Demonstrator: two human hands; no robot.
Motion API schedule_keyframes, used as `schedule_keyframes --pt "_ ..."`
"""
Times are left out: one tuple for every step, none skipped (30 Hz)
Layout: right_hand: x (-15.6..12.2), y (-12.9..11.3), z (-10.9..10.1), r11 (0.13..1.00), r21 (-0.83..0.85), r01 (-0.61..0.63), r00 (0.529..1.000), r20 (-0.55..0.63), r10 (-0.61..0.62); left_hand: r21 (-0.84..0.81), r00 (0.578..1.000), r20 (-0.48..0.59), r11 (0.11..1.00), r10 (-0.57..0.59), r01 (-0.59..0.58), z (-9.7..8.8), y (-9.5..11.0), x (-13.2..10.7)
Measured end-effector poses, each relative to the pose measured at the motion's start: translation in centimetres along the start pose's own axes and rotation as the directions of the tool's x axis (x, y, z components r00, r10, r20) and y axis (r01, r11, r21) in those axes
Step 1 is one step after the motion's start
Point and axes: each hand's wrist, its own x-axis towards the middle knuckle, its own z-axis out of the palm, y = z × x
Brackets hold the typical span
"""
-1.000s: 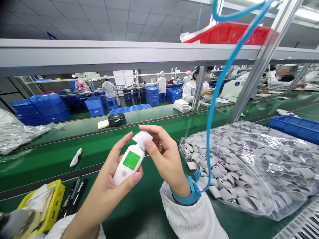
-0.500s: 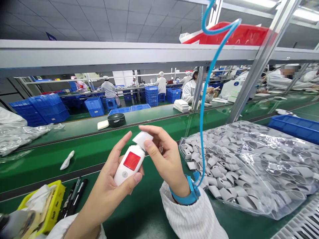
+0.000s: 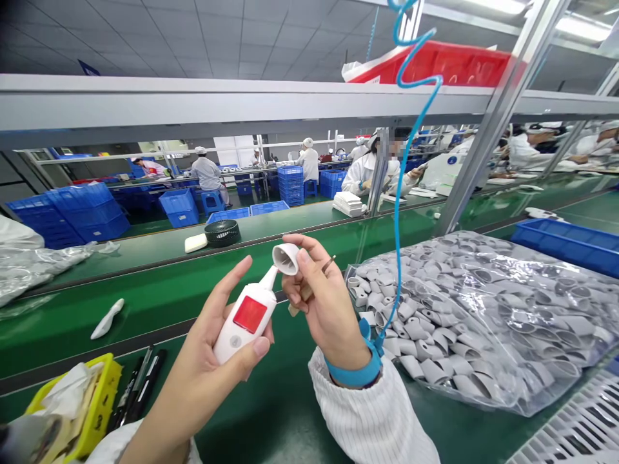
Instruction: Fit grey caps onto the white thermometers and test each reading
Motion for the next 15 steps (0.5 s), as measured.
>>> schedule_keyframes --pt "-0.1 0.0 0.0 1.000 -0.016 0.006 1.000 0.000 -0.006 -0.002 1.000 0.004 1.000 -0.003 0.003 0.0 0.0 0.0" --pt "-0.2 0.0 0.1 0.999 -0.037 0.019 1.000 0.004 -0.019 -0.004 1.000 0.010 1.000 0.000 0.000 0.0 -0.1 0.0" --pt "-0.4 0.0 0.1 0.997 -0.063 0.043 0.999 0.009 -0.042 -0.005 1.000 0.016 1.000 0.007 -0.007 -0.1 -0.1 0.0" --pt "-0.5 -0.1 0.1 0.992 -0.096 0.076 0.997 0.020 -0.075 -0.005 1.000 0.024 1.000 0.015 -0.015 -0.1 -0.2 0.0" --pt "-0.7 -0.1 0.1 0.983 -0.143 0.114 0.993 0.044 -0.109 -0.004 0.999 0.032 1.000 0.024 -0.024 -0.2 -0.4 0.0" --pt "-0.8 -0.2 0.1 0.967 -0.202 0.154 0.987 0.080 -0.140 -0.002 0.999 0.039 0.999 0.032 -0.032 -0.3 -0.5 0.1" --pt "-1.0 -0.2 0.0 0.944 -0.265 0.194 0.978 0.121 -0.167 0.001 0.998 0.042 0.999 0.037 -0.038 -0.4 -0.6 0.1" --pt "-1.1 -0.3 -0.1 0.917 -0.324 0.232 0.969 0.163 -0.188 0.004 0.998 0.045 0.999 0.041 -0.041 -0.5 -0.6 0.1" --pt "-1.1 -0.4 -0.1 0.890 -0.373 0.263 0.959 0.199 -0.200 0.007 0.998 0.050 0.999 0.042 -0.043 -0.5 -0.7 0.2" --pt "-1.2 -0.4 -0.2 0.869 -0.408 0.282 0.953 0.220 -0.206 0.010 0.997 0.058 0.999 0.044 -0.045 -0.6 -0.7 0.2" --pt "-1.2 -0.5 -0.2 0.858 -0.423 0.292 0.952 0.215 -0.218 0.013 0.997 0.069 0.999 0.044 -0.045 -0.6 -0.7 0.3" --pt "-1.2 -0.5 -0.2 0.858 -0.421 0.295 0.953 0.189 -0.236 0.014 0.996 0.077 0.999 0.041 -0.042 -0.6 -0.6 0.4" --pt "-1.2 -0.4 -0.1 0.863 -0.413 0.292 0.956 0.156 -0.249 0.014 0.996 0.085 0.999 0.037 -0.039 -0.7 -0.5 0.4" --pt "-1.1 -0.4 -0.1 0.868 -0.407 0.286 0.958 0.132 -0.254 0.013 0.996 0.087 0.999 0.033 -0.034 -0.7 -0.5 0.4" --pt "-1.1 -0.4 0.0 0.870 -0.402 0.284 0.959 0.124 -0.255 0.010 0.997 0.079 1.000 0.028 -0.029 -0.6 -0.4 0.4"
